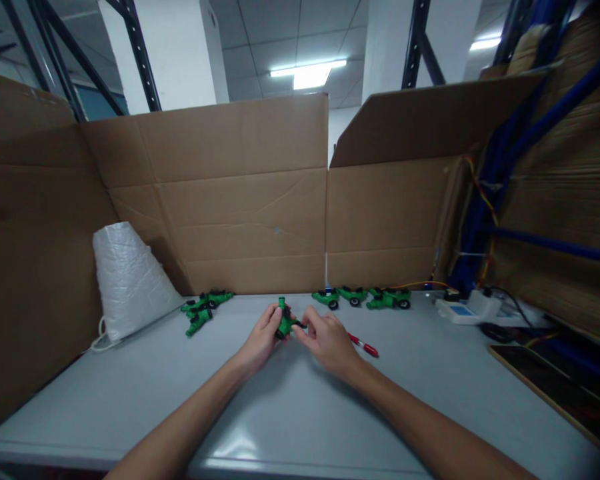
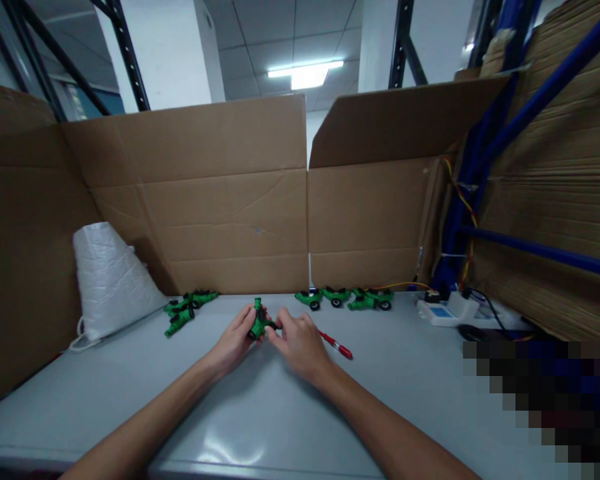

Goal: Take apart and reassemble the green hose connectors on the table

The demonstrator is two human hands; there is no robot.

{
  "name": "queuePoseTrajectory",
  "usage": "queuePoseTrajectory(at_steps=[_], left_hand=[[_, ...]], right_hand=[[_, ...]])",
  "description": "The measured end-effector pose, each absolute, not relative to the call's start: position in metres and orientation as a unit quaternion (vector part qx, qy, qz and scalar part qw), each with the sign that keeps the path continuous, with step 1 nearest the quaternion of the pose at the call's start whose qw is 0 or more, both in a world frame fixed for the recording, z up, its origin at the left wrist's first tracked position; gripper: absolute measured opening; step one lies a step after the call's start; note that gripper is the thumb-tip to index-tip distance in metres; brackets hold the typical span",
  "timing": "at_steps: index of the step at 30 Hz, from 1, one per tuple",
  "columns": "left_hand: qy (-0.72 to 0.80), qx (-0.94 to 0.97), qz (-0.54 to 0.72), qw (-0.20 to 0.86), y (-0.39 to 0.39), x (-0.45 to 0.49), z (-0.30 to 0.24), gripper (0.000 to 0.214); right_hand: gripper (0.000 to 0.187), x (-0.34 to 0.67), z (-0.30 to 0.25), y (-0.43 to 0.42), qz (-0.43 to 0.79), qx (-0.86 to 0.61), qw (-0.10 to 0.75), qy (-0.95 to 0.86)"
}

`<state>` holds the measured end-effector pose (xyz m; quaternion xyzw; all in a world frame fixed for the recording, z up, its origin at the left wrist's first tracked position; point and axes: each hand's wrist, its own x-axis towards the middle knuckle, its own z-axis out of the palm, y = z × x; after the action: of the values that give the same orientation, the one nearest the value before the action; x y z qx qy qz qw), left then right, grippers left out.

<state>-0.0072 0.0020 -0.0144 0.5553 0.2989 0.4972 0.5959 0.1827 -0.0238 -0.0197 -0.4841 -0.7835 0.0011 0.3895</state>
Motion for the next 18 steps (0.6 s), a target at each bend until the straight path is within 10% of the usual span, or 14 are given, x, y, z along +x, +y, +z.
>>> queuePoseTrajectory(at_steps=[18], left_hand=[[0.400,0.656,0.386,0.511,0.017,-0.023,-0.032,0.059]], right_hand=[[0.009,0.189,-0.030,-0.016,0.086,-0.530,0.324,-0.779]])
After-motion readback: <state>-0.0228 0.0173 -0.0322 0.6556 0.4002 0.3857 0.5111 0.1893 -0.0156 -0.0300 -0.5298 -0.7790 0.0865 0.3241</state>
